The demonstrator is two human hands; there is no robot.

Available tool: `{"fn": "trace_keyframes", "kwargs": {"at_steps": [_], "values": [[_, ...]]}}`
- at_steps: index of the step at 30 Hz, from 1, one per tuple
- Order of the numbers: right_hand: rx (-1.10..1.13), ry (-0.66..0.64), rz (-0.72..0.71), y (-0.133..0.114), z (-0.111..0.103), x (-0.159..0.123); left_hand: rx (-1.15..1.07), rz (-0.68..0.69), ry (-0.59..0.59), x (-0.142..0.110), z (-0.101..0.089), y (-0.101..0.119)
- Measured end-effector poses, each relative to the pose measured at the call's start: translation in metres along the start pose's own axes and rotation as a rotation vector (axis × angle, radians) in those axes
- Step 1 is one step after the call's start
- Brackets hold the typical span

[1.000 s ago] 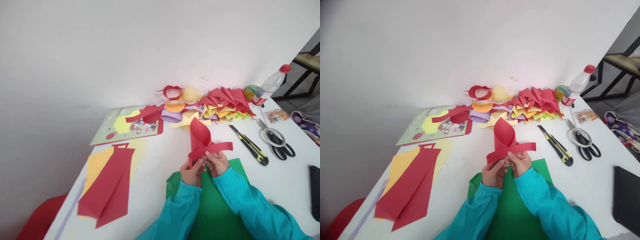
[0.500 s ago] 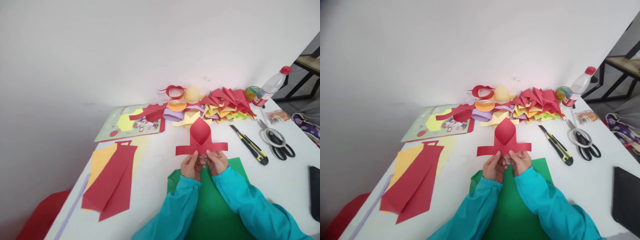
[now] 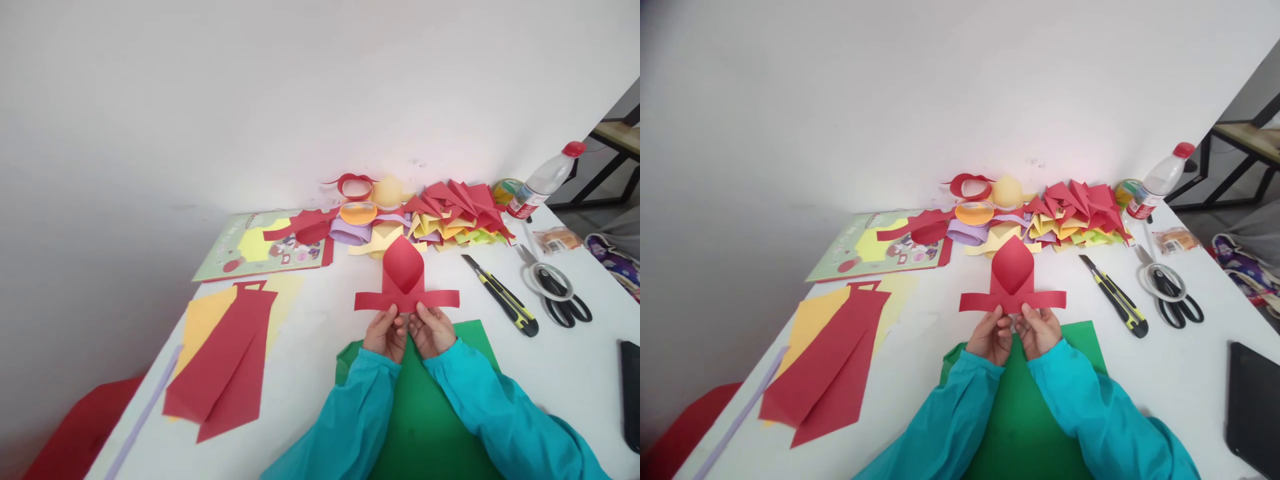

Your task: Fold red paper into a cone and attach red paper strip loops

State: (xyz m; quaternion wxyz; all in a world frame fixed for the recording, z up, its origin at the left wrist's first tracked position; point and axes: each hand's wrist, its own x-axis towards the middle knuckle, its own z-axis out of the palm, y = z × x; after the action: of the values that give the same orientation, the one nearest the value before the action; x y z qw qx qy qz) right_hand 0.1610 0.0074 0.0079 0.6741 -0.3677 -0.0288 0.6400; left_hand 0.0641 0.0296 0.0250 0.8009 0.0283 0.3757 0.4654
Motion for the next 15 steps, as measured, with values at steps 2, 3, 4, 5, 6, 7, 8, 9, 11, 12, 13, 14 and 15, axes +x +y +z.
{"fn": "trace_keyframes", "kwargs": {"at_steps": [2, 3, 4, 5, 6, 7, 8, 9, 11, 12, 13, 14, 15], "values": [[0.007, -0.02, 0.056, -0.001, 0.003, -0.005, 0.007, -0.001, -0.006, 0.0, -0.002, 0.0], [0.01, -0.033, 0.101, -0.002, 0.004, -0.007, 0.011, 0.0, -0.01, 0.001, -0.002, -0.001], [0.017, -0.042, 0.152, -0.004, 0.006, -0.01, 0.014, 0.002, -0.015, 0.001, -0.003, -0.001], [0.028, -0.037, 0.198, -0.005, 0.007, -0.012, 0.016, 0.005, -0.02, 0.001, -0.004, -0.001], [0.044, -0.017, 0.231, -0.007, 0.009, -0.013, 0.017, 0.008, -0.026, 0.001, -0.004, -0.001], [0.063, 0.015, 0.247, -0.008, 0.01, -0.015, 0.016, 0.011, -0.031, 0.001, -0.004, -0.002], [0.08, 0.05, 0.253, -0.009, 0.011, -0.016, 0.016, 0.015, -0.036, 0.002, -0.005, -0.002], [0.092, 0.083, 0.254, -0.01, 0.012, -0.018, 0.015, 0.018, -0.042, 0.002, -0.005, -0.002], [0.101, 0.129, 0.238, -0.01, 0.012, -0.019, 0.018, 0.024, -0.056, 0.002, -0.006, -0.004], [0.1, 0.13, 0.233, -0.009, 0.011, -0.02, 0.021, 0.025, -0.065, 0.002, -0.007, -0.005], [0.094, 0.118, 0.227, -0.007, 0.009, -0.019, 0.026, 0.022, -0.075, 0.002, -0.007, -0.006], [0.08, 0.096, 0.223, -0.006, 0.007, -0.019, 0.033, 0.016, -0.087, 0.001, -0.008, -0.008], [0.057, 0.068, 0.222, -0.004, 0.004, -0.017, 0.041, 0.006, -0.101, 0.001, -0.009, -0.01]]}}
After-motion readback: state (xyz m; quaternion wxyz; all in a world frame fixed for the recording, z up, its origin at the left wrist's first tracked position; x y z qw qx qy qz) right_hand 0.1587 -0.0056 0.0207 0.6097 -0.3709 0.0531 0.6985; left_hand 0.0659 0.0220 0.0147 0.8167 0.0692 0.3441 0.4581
